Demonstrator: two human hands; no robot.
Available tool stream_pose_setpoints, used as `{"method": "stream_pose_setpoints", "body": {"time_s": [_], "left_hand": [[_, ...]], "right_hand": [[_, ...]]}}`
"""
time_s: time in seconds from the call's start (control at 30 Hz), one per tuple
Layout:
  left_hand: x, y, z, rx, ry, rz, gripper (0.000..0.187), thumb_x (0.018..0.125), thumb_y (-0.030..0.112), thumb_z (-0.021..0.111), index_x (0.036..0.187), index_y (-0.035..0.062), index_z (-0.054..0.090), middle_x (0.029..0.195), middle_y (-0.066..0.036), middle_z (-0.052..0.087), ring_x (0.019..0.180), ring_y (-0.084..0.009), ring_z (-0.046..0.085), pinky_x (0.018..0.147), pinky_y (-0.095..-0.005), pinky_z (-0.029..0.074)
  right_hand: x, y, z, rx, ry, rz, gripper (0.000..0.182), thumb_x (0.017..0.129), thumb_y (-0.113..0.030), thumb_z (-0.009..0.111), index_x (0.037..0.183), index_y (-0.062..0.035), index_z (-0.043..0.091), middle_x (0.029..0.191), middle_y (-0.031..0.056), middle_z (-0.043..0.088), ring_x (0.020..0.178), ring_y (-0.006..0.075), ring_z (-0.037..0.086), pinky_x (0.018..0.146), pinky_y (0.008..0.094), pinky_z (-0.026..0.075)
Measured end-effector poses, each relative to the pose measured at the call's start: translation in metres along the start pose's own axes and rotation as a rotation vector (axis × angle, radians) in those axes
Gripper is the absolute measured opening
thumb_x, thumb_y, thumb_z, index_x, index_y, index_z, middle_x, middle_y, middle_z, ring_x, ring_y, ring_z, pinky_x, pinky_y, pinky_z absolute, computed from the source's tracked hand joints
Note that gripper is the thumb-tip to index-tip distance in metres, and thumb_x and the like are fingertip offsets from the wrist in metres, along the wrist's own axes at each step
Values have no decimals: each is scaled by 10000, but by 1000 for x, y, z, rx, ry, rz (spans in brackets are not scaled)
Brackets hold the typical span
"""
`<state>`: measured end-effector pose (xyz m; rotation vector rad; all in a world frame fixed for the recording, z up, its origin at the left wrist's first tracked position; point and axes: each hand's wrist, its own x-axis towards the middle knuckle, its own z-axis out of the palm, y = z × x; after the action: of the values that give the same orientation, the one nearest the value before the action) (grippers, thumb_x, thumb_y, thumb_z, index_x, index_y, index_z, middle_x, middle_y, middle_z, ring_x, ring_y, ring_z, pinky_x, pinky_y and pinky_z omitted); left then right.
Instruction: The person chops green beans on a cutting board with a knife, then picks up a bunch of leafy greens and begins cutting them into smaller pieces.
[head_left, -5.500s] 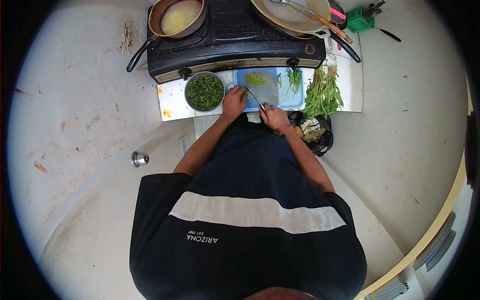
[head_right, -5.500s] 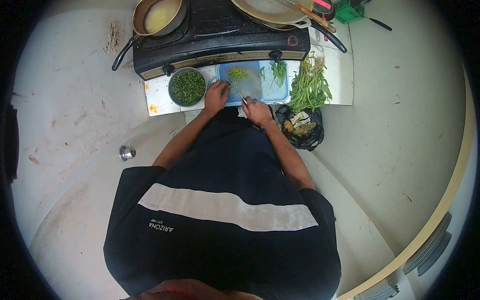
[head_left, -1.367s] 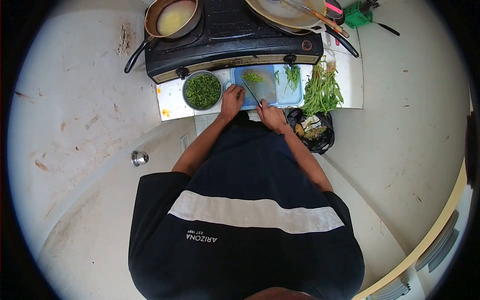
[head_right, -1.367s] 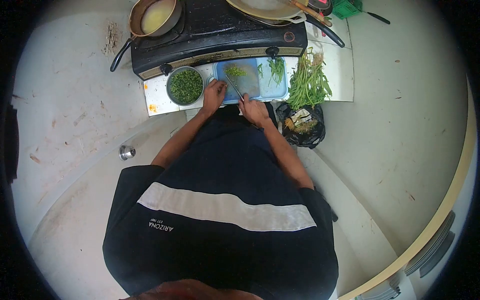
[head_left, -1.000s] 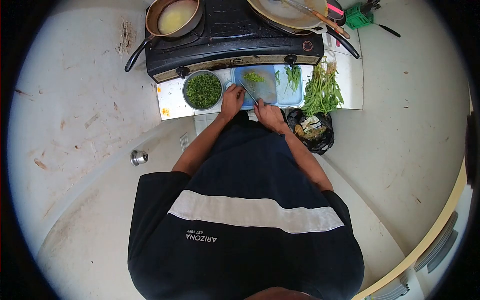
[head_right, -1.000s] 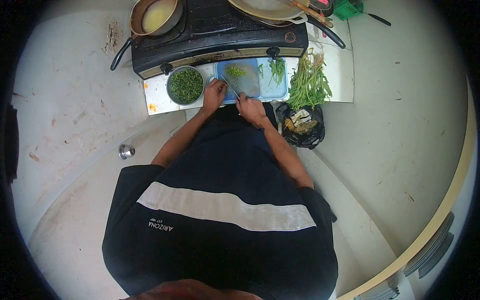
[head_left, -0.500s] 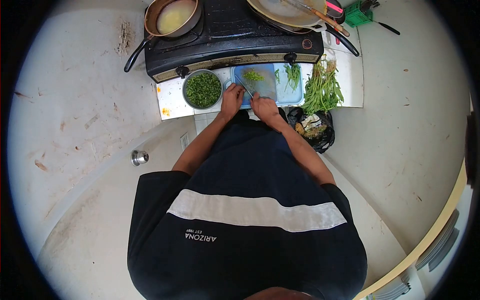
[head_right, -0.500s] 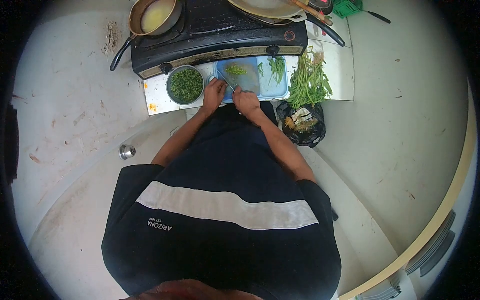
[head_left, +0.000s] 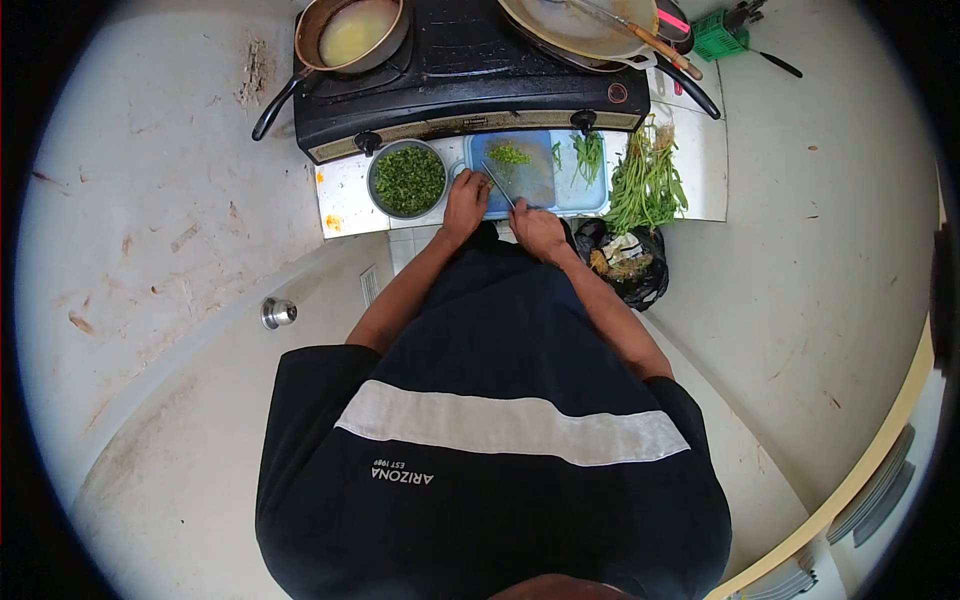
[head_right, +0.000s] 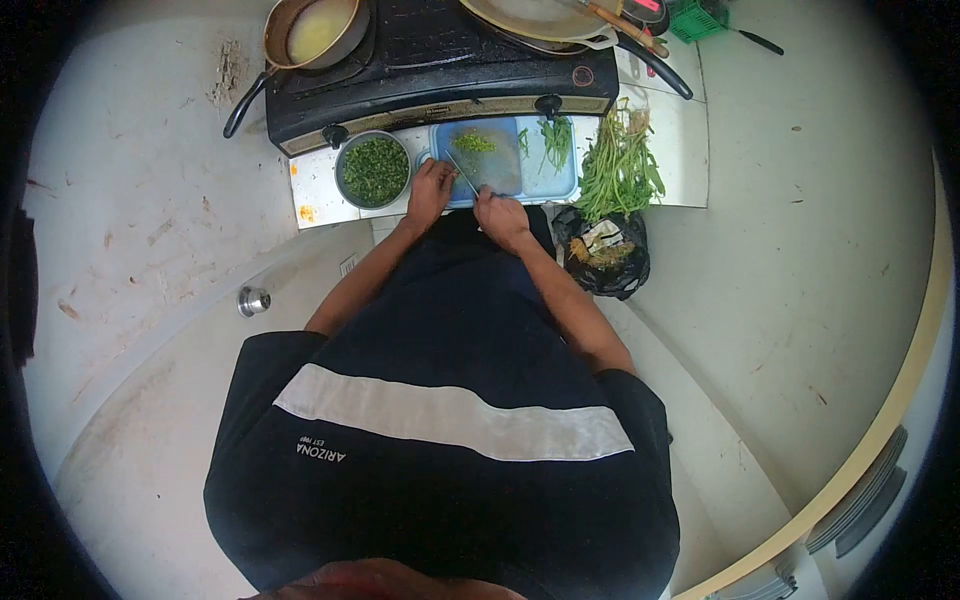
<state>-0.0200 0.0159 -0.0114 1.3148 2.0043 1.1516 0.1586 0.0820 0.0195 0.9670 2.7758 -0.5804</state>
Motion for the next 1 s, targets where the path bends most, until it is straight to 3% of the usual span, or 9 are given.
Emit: {"method": "stream_pose_setpoints", "body": {"time_s": [0.17,0.37,0.53,1.0], "left_hand": [[0,1,-4,33,-42,0,58,888,3,652,935,-30,646,921,-197,582,890,-419,593,799,-499,483],[-1,-3,2,11,-25,-1,68,870,4,661,931,-24,656,923,-193,585,888,-411,601,790,-485,490],[0,1,1,-21,-3,-31,76,853,16,684,921,-18,677,905,-183,587,850,-398,610,764,-472,498],[-1,-4,3,-52,2,-23,66,852,16,688,914,-4,694,878,-165,591,806,-347,632,735,-444,514]], "right_hand": [[3,-3,3,80,-42,58,320,1043,-311,484,969,-3,527,673,218,691,630,416,700,600,517,566],[17,-4,19,55,123,-10,323,1038,-310,496,970,3,538,669,218,689,622,410,700,589,500,567],[-3,4,-2,77,-6,70,312,1035,-310,505,988,-4,540,671,225,686,630,415,699,596,516,566],[-2,-4,0,57,0,16,314,1036,-325,495,973,-22,551,681,213,697,637,399,711,610,505,575]]}}
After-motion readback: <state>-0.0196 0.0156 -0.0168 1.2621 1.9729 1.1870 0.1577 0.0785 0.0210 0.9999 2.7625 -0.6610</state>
